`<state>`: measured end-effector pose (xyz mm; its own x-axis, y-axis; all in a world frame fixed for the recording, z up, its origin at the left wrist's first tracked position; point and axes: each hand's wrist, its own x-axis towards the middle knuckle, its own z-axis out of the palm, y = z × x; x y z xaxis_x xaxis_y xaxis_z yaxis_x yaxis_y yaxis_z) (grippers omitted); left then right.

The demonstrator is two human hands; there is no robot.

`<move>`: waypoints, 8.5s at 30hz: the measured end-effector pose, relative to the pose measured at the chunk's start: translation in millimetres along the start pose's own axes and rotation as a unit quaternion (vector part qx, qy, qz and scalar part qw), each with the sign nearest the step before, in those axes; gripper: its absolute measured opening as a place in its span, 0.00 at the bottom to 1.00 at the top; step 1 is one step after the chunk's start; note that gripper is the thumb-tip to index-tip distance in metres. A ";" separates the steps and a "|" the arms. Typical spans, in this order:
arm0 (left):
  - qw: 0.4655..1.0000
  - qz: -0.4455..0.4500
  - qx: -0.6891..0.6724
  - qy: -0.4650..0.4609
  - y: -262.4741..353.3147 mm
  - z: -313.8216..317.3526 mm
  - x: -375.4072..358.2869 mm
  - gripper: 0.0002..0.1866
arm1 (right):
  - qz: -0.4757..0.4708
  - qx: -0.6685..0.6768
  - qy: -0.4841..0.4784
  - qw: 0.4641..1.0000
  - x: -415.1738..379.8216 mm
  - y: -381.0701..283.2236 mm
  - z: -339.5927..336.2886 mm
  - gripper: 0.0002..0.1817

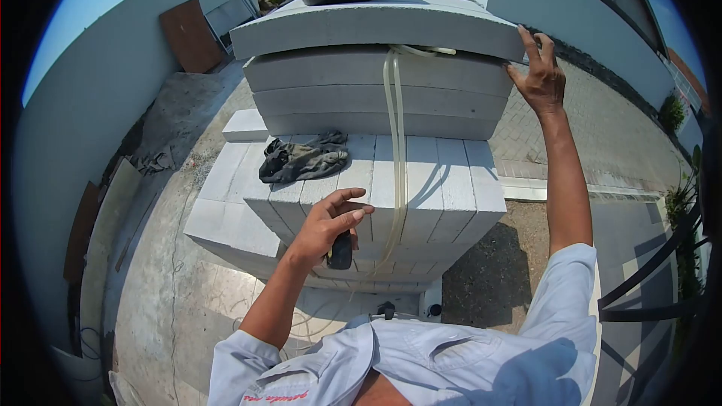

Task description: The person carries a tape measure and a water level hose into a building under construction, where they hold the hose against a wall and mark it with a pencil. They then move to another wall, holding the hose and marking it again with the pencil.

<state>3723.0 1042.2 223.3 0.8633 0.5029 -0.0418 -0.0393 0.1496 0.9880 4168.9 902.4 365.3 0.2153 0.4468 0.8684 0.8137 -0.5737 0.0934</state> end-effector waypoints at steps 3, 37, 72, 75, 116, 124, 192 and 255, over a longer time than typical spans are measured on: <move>1.000 0.012 0.000 -0.013 8.4 17.3 33.8 0.38 | -0.144 -0.063 0.077 0.985 18.3 9.8 14.3 0.49; 0.994 -0.065 0.029 0.085 -9.0 0.9 -98.2 0.15 | -0.114 0.018 0.082 0.990 45.0 30.9 9.4 0.36; 0.582 0.237 0.018 0.777 -5.9 90.6 -924.7 0.14 | -0.345 0.378 -0.631 0.582 -536.5 -621.3 -146.2 0.12; 0.498 0.220 0.023 0.838 -21.0 115.1 -1043.5 0.15 | -0.319 0.347 -0.658 0.588 -547.2 -634.2 -122.3 0.11; 0.288 0.134 -0.152 0.936 -82.7 -48.8 -1427.6 0.10 | -0.523 0.285 -0.566 0.570 -604.4 -1117.6 -326.0 0.09; 0.209 0.118 -0.117 0.964 -78.2 -11.9 -1629.3 0.10 | -0.423 0.244 -0.594 0.639 -585.0 -1147.4 -361.4 0.15; 0.151 0.144 -0.007 0.978 72.4 36.4 -1722.4 0.14 | -0.342 0.535 -0.660 0.402 -562.7 -1487.0 -402.3 0.13; -0.096 0.059 -0.148 0.983 -2.8 -377.4 -2701.1 0.14 | -0.556 0.538 -0.632 -0.051 -1043.2 -2320.3 -2031.9 0.13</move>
<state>1201.2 4.7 277.2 -0.7112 -0.6628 -0.2342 -0.2064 -0.1216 0.9709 959.2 372.6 232.4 -0.9541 -0.2831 -0.0972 0.0313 0.2286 -0.9730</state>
